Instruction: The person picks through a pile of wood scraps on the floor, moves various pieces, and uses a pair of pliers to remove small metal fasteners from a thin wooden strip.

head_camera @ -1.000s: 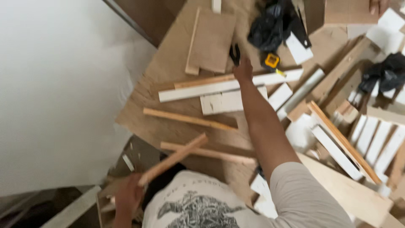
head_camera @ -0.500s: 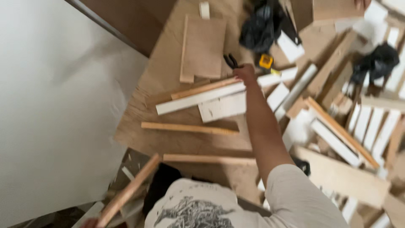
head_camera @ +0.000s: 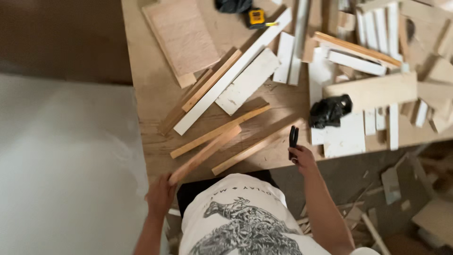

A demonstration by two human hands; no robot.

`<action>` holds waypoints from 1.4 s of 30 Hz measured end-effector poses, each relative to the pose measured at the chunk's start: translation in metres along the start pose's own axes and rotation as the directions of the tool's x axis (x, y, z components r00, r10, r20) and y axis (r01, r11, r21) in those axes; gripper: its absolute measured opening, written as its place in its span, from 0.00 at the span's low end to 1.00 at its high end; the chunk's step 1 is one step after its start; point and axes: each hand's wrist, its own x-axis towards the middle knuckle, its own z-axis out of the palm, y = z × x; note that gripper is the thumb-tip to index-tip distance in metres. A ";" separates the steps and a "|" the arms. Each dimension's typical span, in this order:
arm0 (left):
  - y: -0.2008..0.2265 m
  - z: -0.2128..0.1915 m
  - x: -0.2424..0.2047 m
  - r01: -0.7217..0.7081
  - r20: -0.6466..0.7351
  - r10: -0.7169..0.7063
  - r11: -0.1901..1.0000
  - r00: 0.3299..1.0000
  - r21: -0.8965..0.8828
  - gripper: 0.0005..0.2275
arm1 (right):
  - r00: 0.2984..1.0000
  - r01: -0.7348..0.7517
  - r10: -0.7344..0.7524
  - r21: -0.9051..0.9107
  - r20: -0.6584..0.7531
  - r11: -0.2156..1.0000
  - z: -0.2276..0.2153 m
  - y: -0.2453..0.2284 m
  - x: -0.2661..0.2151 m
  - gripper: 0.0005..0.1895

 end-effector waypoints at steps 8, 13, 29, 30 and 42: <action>-0.006 -0.065 0.157 -0.375 0.493 0.262 0.916 0.830 0.145 0.22 | 0.813 0.031 -0.336 -0.541 -0.476 0.840 0.064 0.040 -0.027 0.26; 0.010 -0.072 0.195 -0.483 0.448 0.446 0.875 0.775 -0.035 0.21 | 0.986 -0.163 0.162 -0.245 -0.027 0.956 0.168 0.056 -0.060 0.24; 0.025 0.060 0.171 -0.340 0.186 0.426 0.867 0.885 -0.365 0.26 | 0.960 0.212 -0.279 0.657 -0.003 0.724 0.053 0.045 -0.130 0.14; 0.020 0.068 0.168 -0.308 0.275 0.385 0.908 0.881 -0.283 0.28 | 0.940 0.297 -0.331 0.662 -0.078 0.688 0.032 0.044 -0.137 0.14; 0.068 0.090 0.180 -0.469 0.338 0.428 0.882 0.839 0.047 0.18 | 0.701 0.707 -0.295 0.582 -0.649 0.401 -0.059 0.097 -0.262 0.15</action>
